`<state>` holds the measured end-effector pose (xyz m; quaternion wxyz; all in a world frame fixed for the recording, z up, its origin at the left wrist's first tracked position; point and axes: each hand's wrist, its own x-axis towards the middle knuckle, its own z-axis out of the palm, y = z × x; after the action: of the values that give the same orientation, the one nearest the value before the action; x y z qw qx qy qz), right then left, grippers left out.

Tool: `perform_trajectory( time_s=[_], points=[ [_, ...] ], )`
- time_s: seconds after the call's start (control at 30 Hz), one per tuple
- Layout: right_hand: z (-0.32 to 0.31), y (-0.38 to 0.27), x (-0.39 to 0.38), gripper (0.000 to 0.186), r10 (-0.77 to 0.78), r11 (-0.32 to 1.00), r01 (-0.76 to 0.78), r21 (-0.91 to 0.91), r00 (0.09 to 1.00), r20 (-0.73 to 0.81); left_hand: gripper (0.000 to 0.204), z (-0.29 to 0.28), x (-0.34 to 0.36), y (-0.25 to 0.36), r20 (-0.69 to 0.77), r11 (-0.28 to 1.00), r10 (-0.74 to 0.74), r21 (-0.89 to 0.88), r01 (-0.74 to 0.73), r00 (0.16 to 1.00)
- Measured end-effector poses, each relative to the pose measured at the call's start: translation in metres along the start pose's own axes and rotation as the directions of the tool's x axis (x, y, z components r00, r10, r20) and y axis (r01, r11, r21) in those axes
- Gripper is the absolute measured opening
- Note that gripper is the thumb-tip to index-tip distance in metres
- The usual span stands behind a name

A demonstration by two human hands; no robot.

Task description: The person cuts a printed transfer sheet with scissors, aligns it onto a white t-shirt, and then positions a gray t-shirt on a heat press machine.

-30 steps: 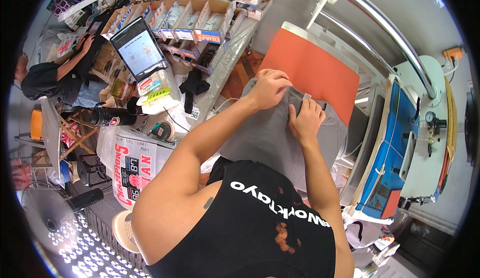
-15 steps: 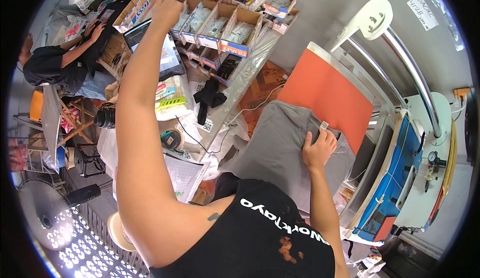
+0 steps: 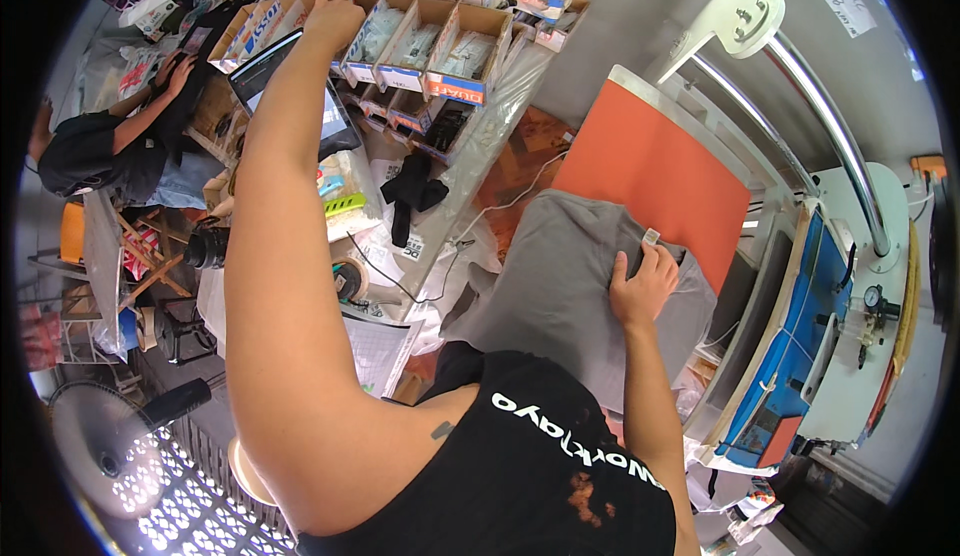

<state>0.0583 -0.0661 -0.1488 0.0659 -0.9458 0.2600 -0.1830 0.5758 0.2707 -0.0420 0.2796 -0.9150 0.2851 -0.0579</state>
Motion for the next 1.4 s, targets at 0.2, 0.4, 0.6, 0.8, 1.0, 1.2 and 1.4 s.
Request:
perform_trajectory(
  time_s=[0.2, 0.4, 0.6, 0.8, 1.0, 1.2, 1.4],
  points=[
    [-0.001, -0.002, -0.002, 0.048, 0.019, 1.0, -0.019, -0.001, 1.0, -0.001, 0.012, -0.026, 0.016, -0.04, 0.106, 0.967, -0.147, -0.193, 0.165, 0.984],
    [-0.002, -0.001, 0.0, 0.047, 0.016, 1.0, -0.016, 0.026, 1.0, 0.001, 0.013, -0.015, 0.016, -0.053, 0.09, 0.947, -0.235, -0.202, 0.249, 0.968],
    [-0.005, 0.0, -0.001, 0.048, 0.02, 0.999, -0.021, 0.037, 0.999, 0.025, 0.024, -0.004, 0.017, -0.045, 0.059, 0.925, -0.253, -0.278, 0.259, 0.966],
    [-0.004, -0.002, -0.002, 0.047, 0.008, 0.999, -0.008, 0.046, 1.0, 0.008, 0.029, 0.013, 0.015, -0.064, -0.182, 0.916, -0.277, -0.345, 0.202, 0.944],
    [-0.004, 0.001, -0.003, 0.046, 0.01, 0.999, -0.009, 0.035, 1.0, -0.027, 0.028, -0.003, 0.017, -0.056, -0.006, 0.909, -0.139, -0.398, 0.125, 0.99],
    [-0.006, -0.001, -0.002, 0.047, 0.015, 0.999, -0.014, 0.046, 1.0, -0.006, 0.015, -0.007, 0.012, -0.049, 0.03, 0.819, -0.072, -0.568, 0.076, 0.997],
    [-0.007, -0.001, -0.002, 0.047, 0.001, 0.999, 0.0, 0.051, 1.0, -0.024, 0.023, -0.003, 0.011, -0.051, 0.029, 0.823, -0.078, -0.563, 0.081, 0.997]
  ],
)
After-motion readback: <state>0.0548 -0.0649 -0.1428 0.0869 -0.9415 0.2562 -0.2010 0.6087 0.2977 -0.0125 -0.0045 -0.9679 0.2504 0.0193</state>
